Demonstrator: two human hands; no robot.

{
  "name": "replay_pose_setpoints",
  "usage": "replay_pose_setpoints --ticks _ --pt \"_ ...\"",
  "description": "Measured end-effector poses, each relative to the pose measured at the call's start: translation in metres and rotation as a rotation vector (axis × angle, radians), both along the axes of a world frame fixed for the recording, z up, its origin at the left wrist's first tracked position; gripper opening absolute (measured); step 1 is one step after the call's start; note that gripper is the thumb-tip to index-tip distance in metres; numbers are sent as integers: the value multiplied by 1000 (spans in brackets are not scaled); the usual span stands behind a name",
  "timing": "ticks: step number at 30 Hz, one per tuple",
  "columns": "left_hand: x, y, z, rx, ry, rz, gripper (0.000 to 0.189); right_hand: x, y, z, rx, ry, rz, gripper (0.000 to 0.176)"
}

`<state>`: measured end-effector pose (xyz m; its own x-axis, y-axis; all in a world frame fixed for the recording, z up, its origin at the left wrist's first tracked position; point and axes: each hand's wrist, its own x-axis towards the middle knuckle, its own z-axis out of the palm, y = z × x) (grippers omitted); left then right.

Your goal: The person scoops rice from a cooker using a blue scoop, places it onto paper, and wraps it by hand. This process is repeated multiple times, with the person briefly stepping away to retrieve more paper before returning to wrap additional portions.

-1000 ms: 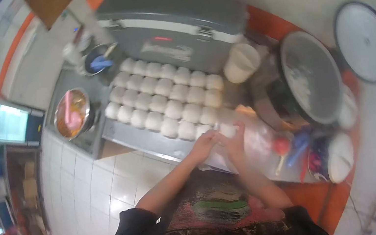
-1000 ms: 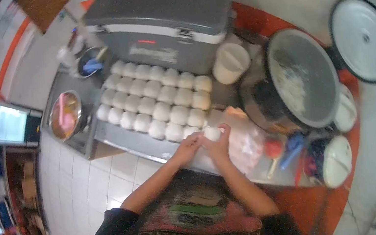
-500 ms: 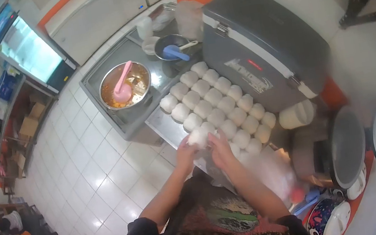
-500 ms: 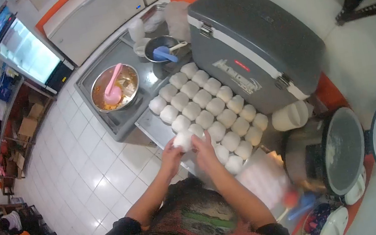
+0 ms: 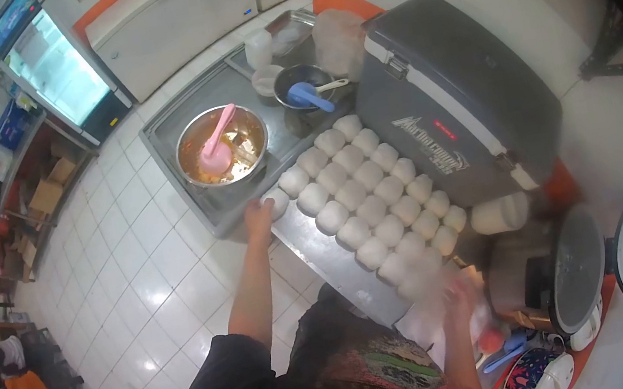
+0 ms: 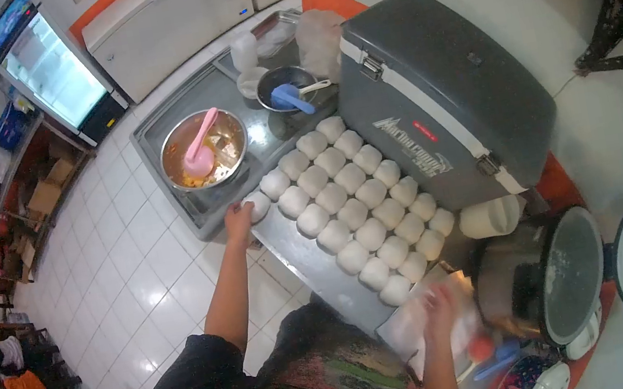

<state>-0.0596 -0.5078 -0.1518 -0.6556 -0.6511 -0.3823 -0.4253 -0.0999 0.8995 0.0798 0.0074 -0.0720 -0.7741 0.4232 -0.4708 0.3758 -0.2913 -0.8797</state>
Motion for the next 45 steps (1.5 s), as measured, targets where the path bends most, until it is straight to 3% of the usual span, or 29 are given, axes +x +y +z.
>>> replay_pose_setpoints --ticks 1,3,7,13,16,18,20,27,30,32,33,35,36,38,39,40,44,45 --pt "-2 -1 -4 18 -3 -2 62 17 18 1 116 12 -155 37" --pt "-4 -4 -25 24 63 -11 63 65 111 -58 397 92 -281 34" --pt "0 6 -32 88 168 110 61 98 148 -9 756 -69 -570 36" --pt "22 40 -21 -664 162 266 45 97 177 14 793 -85 -605 40" --pt "49 83 -11 -699 67 113 36 95 189 20 765 -68 -592 41" --pt "70 138 8 -624 243 64 31 95 195 23 743 -52 -595 43" --pt "95 191 37 -577 189 -93 31 97 203 28 721 -34 -595 44" --pt "141 331 83 -593 456 -581 17 156 215 41 623 -38 -711 48" --pt "135 375 96 -557 637 -724 15 180 214 81 591 4 -881 50" --pt "128 404 90 -377 604 -796 16 172 227 139 588 89 -990 52" --pt "122 425 110 -301 642 -752 18 159 237 174 591 158 -995 52" --pt "108 452 126 -414 695 -829 17 129 266 234 636 341 -780 52" --pt "102 471 139 -322 723 -861 19 111 281 259 649 439 -614 51" --pt "89 503 163 -238 821 -869 25 64 326 270 977 244 -318 48" --pt "83 523 178 -237 900 -853 27 36 346 269 1317 159 -120 44" --pt "79 541 191 -238 975 -836 31 4 349 282 1311 123 84 39" --pt "64 587 232 -323 1012 -900 39 -96 385 202 1401 -519 439 32" --pt "64 595 239 -363 964 -926 40 -113 390 182 1408 -518 478 29"
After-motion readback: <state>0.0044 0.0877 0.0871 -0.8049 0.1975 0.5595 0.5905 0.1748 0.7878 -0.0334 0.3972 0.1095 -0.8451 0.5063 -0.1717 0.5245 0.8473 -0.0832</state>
